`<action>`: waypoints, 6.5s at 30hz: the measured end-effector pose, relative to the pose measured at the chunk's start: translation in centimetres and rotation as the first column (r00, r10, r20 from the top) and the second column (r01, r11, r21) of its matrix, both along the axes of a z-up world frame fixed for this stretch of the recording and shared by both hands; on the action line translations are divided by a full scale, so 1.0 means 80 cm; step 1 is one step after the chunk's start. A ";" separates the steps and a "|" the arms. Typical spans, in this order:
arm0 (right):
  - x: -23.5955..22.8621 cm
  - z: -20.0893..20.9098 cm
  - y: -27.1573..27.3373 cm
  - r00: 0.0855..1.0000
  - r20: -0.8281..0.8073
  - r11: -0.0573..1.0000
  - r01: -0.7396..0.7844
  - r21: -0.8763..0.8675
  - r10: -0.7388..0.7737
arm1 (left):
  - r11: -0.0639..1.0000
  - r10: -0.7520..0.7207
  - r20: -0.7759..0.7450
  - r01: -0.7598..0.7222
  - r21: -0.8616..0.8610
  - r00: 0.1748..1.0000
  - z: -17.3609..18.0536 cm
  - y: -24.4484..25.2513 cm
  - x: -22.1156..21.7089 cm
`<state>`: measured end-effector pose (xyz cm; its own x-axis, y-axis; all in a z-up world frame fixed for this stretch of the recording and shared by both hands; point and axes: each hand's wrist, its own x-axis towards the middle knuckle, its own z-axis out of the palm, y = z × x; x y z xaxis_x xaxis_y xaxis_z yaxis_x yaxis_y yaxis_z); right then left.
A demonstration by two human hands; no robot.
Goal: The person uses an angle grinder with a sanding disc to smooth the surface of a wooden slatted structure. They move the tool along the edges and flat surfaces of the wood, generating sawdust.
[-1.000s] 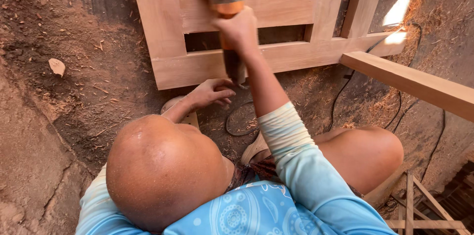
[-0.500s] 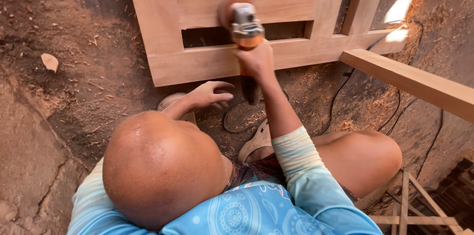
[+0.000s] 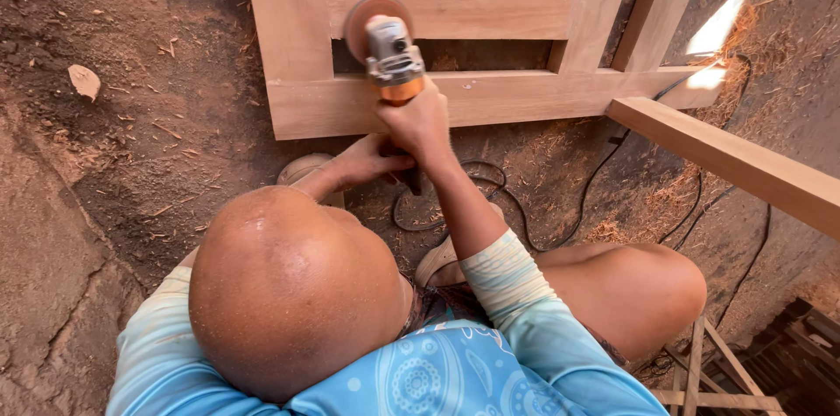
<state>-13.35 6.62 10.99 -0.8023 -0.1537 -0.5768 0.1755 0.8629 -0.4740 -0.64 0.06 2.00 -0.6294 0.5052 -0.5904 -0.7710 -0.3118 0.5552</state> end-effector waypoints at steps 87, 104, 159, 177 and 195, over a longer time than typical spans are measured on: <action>-0.161 -0.012 0.049 0.952 0.075 0.920 0.307 -0.243 -0.298 | 0.884 -0.032 -0.499 -0.208 -0.419 0.866 -0.025 0.006 -0.088; -0.111 -0.007 -0.107 0.999 -0.031 0.997 0.014 -0.071 -0.016 | 0.794 0.597 -0.140 -0.606 -0.034 0.790 -0.004 -0.042 -0.102; -0.327 -0.052 0.299 0.920 -0.087 0.907 0.355 -0.227 -0.382 | 0.980 0.195 0.059 -0.197 0.024 0.979 0.010 0.016 -0.087; -0.353 -0.065 0.306 0.943 -0.096 0.932 0.292 -0.214 -0.318 | 0.984 0.177 0.029 -0.178 0.014 0.984 0.020 0.018 -0.096; -0.334 -0.062 0.301 0.950 -0.182 0.964 0.233 -0.129 -0.254 | 0.983 0.171 0.028 -0.173 0.063 0.985 0.020 0.024 -0.091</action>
